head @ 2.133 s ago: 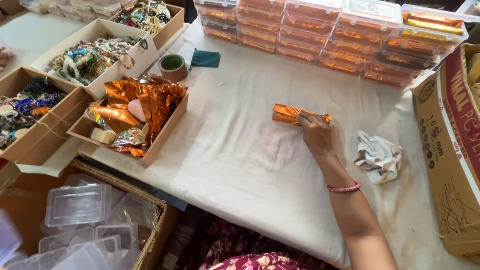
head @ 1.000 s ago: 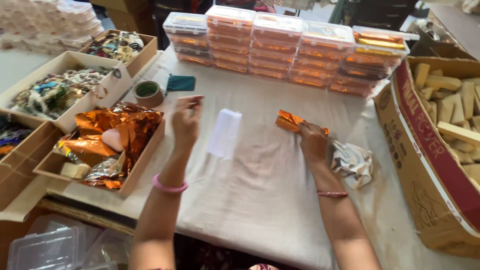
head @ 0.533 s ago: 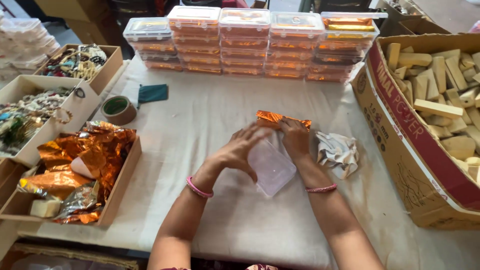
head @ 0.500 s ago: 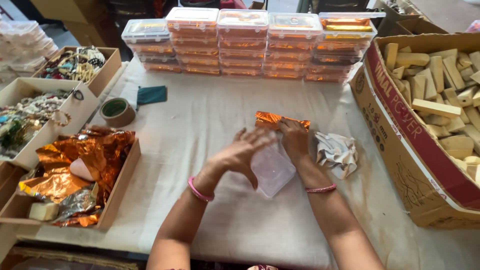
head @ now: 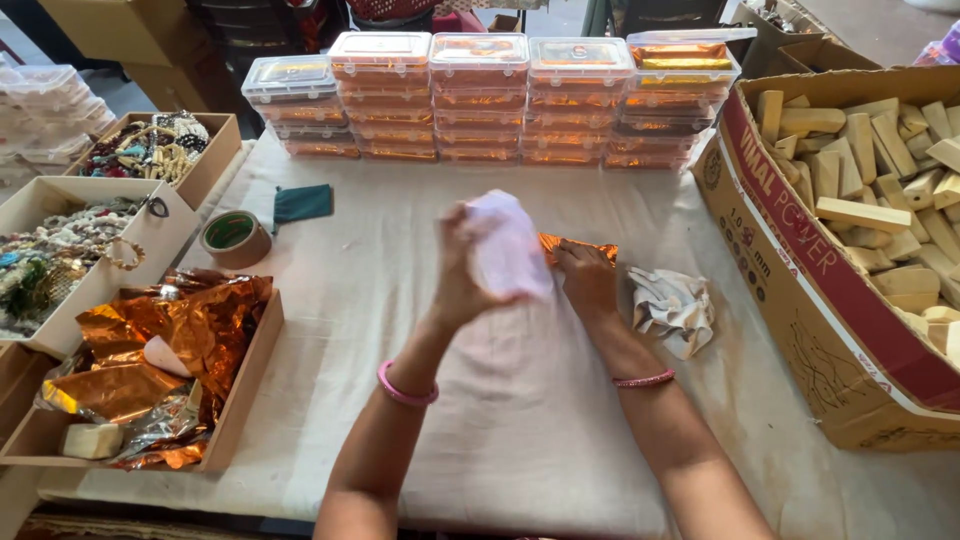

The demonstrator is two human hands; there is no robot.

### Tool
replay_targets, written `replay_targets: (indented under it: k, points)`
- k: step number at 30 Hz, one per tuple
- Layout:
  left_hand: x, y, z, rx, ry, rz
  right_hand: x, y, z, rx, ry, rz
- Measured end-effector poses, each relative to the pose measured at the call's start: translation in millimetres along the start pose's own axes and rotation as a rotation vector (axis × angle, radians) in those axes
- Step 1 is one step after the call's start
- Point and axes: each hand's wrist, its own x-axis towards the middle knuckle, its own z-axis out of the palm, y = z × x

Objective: The person cleans small wooden blocks using a cloth and then wraps them in foil before placing them into a clear plastic container.

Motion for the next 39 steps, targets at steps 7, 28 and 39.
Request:
replay_targets:
  k: [7,28,39]
  points:
    - [-63.1,-83.0,-18.0,-0.256,0.278,-0.633,-0.5,1.4,3.9,0.004,0.043,0.012]
    - [-78.6,-89.1,-24.1,-0.183,0.270,-0.907,20.6,-57.5,-44.1,0.321,0.310,-0.172]
    - [-95.9,-117.7,-8.9,-0.507,0.383,-1.075,8.2,-112.6,-49.7,0.285,0.161,-0.467]
